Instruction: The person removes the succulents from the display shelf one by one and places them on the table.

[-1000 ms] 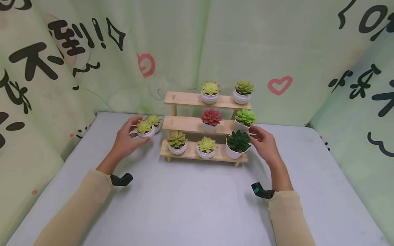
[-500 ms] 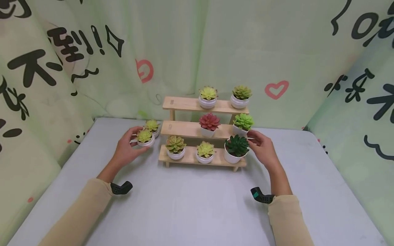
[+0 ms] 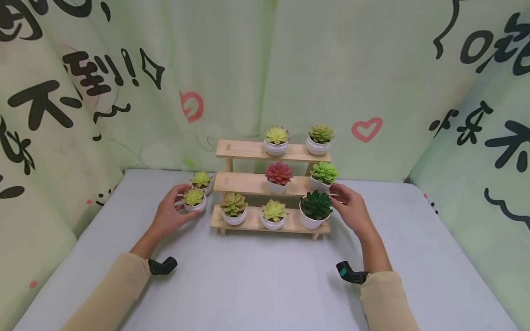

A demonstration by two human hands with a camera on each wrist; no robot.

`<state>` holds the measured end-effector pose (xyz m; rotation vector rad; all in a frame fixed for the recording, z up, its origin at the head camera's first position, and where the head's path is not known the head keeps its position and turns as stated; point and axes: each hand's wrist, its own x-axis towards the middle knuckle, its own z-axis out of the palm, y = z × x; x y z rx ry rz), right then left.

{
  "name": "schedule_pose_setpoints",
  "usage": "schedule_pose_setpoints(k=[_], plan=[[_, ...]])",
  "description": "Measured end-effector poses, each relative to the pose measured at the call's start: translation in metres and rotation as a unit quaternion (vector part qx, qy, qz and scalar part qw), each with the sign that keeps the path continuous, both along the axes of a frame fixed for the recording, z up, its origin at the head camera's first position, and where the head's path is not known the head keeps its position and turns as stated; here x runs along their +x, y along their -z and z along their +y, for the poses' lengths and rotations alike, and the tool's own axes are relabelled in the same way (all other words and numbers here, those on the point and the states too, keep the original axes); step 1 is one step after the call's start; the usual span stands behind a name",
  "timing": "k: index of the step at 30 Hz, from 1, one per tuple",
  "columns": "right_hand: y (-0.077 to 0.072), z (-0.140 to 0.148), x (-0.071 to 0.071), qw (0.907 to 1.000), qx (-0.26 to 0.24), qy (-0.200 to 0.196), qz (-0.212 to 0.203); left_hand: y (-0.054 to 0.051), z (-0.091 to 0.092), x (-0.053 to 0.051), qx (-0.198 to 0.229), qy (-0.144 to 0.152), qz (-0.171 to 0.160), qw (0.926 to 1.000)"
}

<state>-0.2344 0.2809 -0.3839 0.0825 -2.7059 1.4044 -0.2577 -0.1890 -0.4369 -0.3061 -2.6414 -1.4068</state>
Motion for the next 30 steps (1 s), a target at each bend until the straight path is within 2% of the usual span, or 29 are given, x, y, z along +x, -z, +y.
schedule_pose_setpoints(k=[7,20,30], plan=[[0.0016,0.0008,0.0005,1.0000,0.003,0.002,-0.003,0.0060,0.0011,-0.0008,-0.004,0.001,-0.002,1.0000],[-0.0015,-0.0007,0.0002,1.0000,-0.002,0.000,0.001,0.0100,-0.0005,-0.0045,-0.017,-0.001,0.002,0.9998],[-0.0005,0.0000,0.0007,1.0000,-0.003,0.000,0.009,0.0078,-0.0003,-0.0034,-0.024,-0.005,-0.011,0.9996]])
